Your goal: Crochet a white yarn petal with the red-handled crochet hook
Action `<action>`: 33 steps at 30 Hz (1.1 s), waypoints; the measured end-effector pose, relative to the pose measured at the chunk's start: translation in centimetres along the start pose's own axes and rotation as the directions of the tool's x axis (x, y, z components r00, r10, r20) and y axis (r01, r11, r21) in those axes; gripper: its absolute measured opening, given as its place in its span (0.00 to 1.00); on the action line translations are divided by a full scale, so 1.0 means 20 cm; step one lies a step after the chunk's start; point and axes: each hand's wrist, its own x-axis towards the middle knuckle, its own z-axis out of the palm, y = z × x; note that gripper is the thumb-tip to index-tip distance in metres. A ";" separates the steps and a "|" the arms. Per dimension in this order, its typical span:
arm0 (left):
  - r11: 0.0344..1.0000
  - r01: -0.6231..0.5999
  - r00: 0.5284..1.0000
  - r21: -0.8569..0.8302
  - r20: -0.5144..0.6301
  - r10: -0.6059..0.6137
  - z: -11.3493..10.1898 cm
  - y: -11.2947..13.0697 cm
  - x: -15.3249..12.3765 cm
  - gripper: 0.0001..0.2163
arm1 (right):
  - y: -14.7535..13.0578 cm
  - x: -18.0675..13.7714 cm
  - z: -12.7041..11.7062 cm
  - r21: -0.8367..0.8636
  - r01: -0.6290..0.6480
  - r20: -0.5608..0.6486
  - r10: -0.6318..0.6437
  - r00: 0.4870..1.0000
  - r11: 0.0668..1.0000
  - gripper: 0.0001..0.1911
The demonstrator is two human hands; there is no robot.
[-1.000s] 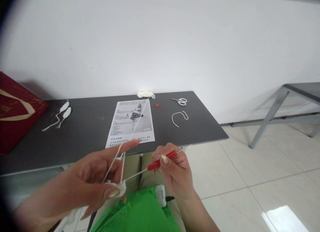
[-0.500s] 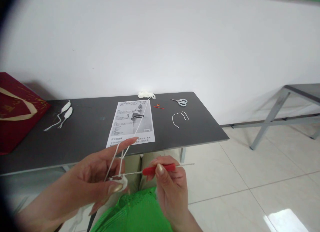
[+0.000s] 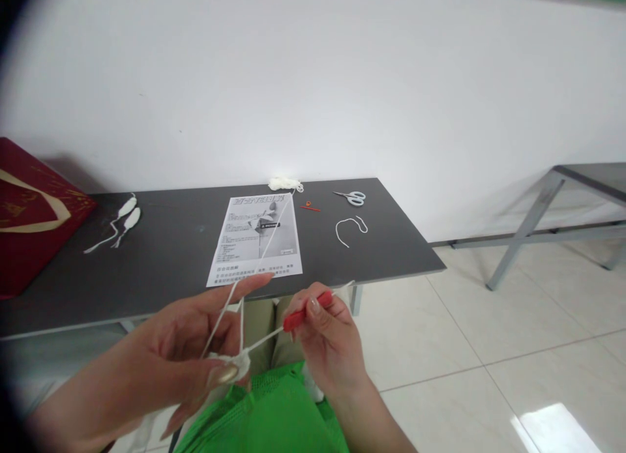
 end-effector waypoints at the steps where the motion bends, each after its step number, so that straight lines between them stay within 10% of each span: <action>1: 1.000 -0.004 1.000 0.002 0.007 0.004 0.00 0.00 0.00 0.37 | -0.02 0.01 0.00 -0.039 0.041 0.027 -0.040 0.999 0.998 0.07; 11: 0.995 -0.015 1.000 0.094 -0.026 0.017 0.01 -0.01 -0.02 0.35 | -0.20 0.02 -0.01 -0.364 0.327 0.287 -0.229 0.930 0.872 0.05; 25: 0.970 -0.094 0.988 0.222 -0.100 0.118 0.00 -0.01 -0.02 0.31 | -0.25 -0.08 0.06 -0.614 0.470 0.331 -0.334 0.883 0.634 0.05; 33: 0.857 -0.168 0.929 0.488 -0.212 0.303 0.01 -0.04 -0.01 0.28 | -0.26 -0.16 0.14 -0.720 0.684 0.638 -0.279 0.717 0.112 0.13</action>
